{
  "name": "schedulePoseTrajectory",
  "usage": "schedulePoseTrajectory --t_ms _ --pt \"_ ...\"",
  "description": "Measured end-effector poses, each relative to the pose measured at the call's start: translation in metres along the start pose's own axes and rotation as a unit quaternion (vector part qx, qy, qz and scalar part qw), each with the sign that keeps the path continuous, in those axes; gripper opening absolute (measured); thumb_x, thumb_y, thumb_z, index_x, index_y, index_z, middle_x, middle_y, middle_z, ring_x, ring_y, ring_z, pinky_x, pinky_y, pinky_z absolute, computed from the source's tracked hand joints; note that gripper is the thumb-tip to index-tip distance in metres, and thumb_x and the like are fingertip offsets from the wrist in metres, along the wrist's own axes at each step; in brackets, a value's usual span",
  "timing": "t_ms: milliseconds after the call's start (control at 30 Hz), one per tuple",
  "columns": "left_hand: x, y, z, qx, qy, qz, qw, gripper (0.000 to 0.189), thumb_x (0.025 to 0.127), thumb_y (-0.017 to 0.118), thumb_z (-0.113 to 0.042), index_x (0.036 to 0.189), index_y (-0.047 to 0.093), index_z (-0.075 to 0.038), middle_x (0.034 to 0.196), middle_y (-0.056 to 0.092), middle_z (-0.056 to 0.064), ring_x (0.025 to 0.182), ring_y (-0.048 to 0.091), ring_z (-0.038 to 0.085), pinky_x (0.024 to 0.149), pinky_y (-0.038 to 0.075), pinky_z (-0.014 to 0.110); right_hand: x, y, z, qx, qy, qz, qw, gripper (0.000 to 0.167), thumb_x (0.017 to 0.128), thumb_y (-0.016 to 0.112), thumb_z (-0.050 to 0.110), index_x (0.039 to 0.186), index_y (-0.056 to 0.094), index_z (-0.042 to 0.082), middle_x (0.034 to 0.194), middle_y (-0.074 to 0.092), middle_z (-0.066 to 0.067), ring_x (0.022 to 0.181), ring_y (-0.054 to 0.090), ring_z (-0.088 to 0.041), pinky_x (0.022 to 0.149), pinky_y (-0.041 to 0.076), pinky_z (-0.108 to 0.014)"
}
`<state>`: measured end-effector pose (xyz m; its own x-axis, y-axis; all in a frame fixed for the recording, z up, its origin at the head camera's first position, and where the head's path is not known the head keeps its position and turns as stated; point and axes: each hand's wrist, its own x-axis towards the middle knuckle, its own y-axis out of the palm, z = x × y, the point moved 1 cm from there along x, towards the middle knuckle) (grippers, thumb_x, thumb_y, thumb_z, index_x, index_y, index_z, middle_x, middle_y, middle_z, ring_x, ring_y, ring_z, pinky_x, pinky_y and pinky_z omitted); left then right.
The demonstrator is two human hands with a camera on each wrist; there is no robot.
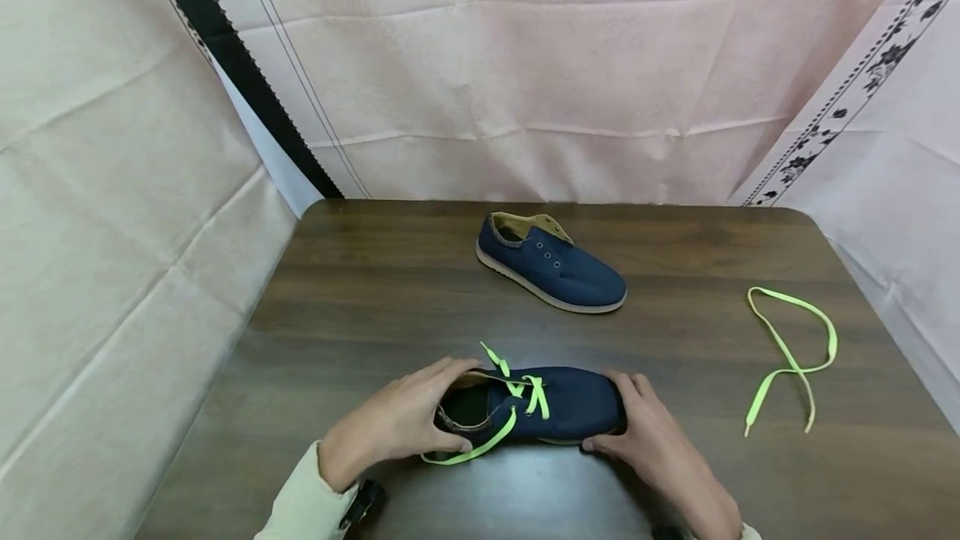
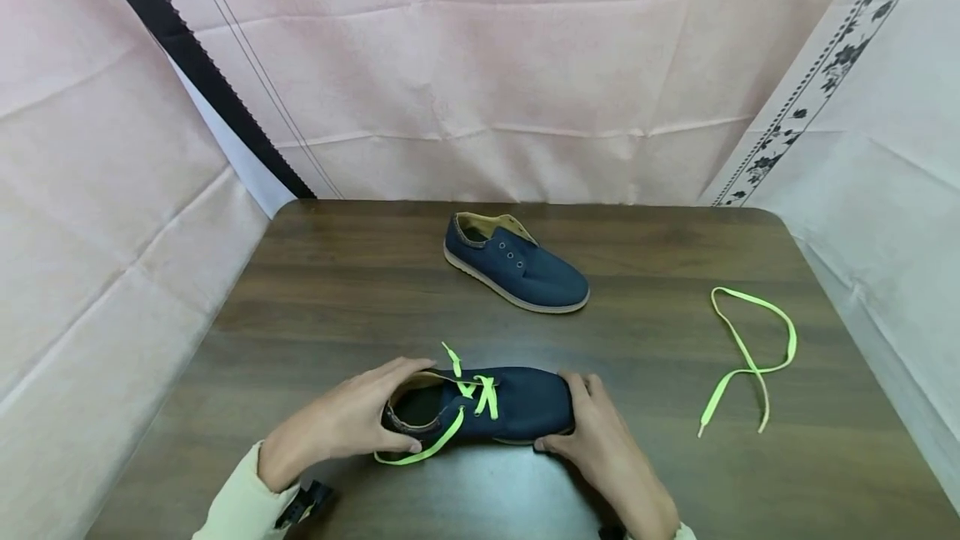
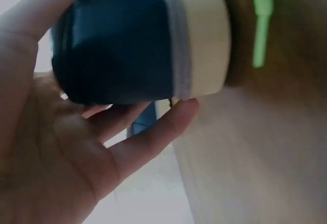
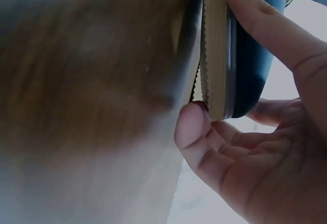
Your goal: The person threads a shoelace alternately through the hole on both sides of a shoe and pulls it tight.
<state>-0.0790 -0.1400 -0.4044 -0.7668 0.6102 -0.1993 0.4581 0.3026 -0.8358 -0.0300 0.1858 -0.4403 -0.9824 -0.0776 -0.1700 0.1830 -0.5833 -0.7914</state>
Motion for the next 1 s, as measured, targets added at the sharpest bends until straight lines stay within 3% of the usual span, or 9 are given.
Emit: schedulePoseTrajectory --t_ms 267,533,700,900,1000 --pt "-0.005 0.014 0.008 0.042 -0.006 -0.096 0.9945 0.091 0.073 0.095 -0.041 0.150 0.053 -0.015 0.133 0.063 0.001 0.097 0.069 0.019 0.079 0.058 0.041 0.007 0.001 0.015 -0.009 -0.047 -0.037 0.9982 0.094 0.070 0.101 0.028 0.145 0.054 -0.002 0.128 0.059 -0.020 0.120 0.061 -0.040 0.101 0.050 -0.059" --pt "-0.015 0.012 0.021 0.027 -0.051 -0.169 0.9840 0.080 0.065 0.094 -0.029 0.139 0.063 -0.022 0.128 0.068 -0.006 0.094 0.068 0.016 0.076 0.055 0.039 0.022 0.007 0.032 0.008 -0.053 -0.041 0.9977 0.094 0.075 0.099 0.024 0.151 0.049 0.002 0.137 0.057 -0.020 0.128 0.058 -0.040 0.105 0.049 -0.059" --pt "-0.020 0.007 0.029 0.043 -0.079 -0.221 0.9711 0.076 0.064 0.093 -0.029 0.135 0.066 -0.023 0.124 0.071 -0.005 0.092 0.069 0.018 0.074 0.055 0.039 0.031 0.008 0.038 0.056 -0.046 -0.039 0.9966 0.089 0.088 0.090 0.024 0.159 0.040 0.004 0.150 0.050 -0.021 0.138 0.052 -0.038 0.111 0.044 -0.058" --pt "-0.033 -0.006 0.048 0.055 -0.121 -0.288 0.9485 0.074 0.066 0.091 -0.027 0.135 0.067 -0.017 0.122 0.074 0.004 0.092 0.071 0.027 0.070 0.056 0.050 0.029 0.003 0.032 0.062 -0.025 -0.038 0.9970 0.078 0.095 0.082 0.028 0.158 0.042 0.006 0.149 0.050 -0.020 0.120 0.061 -0.034 0.100 0.051 -0.056" --pt "-0.040 -0.014 0.058 0.047 -0.152 -0.312 0.9366 0.073 0.070 0.092 -0.028 0.136 0.066 -0.014 0.122 0.074 0.009 0.094 0.072 0.033 0.072 0.055 0.056 0.027 0.000 0.026 0.057 -0.020 -0.039 0.9974 0.074 0.097 0.081 0.027 0.157 0.044 0.004 0.146 0.051 -0.022 0.119 0.063 -0.035 0.098 0.053 -0.056"
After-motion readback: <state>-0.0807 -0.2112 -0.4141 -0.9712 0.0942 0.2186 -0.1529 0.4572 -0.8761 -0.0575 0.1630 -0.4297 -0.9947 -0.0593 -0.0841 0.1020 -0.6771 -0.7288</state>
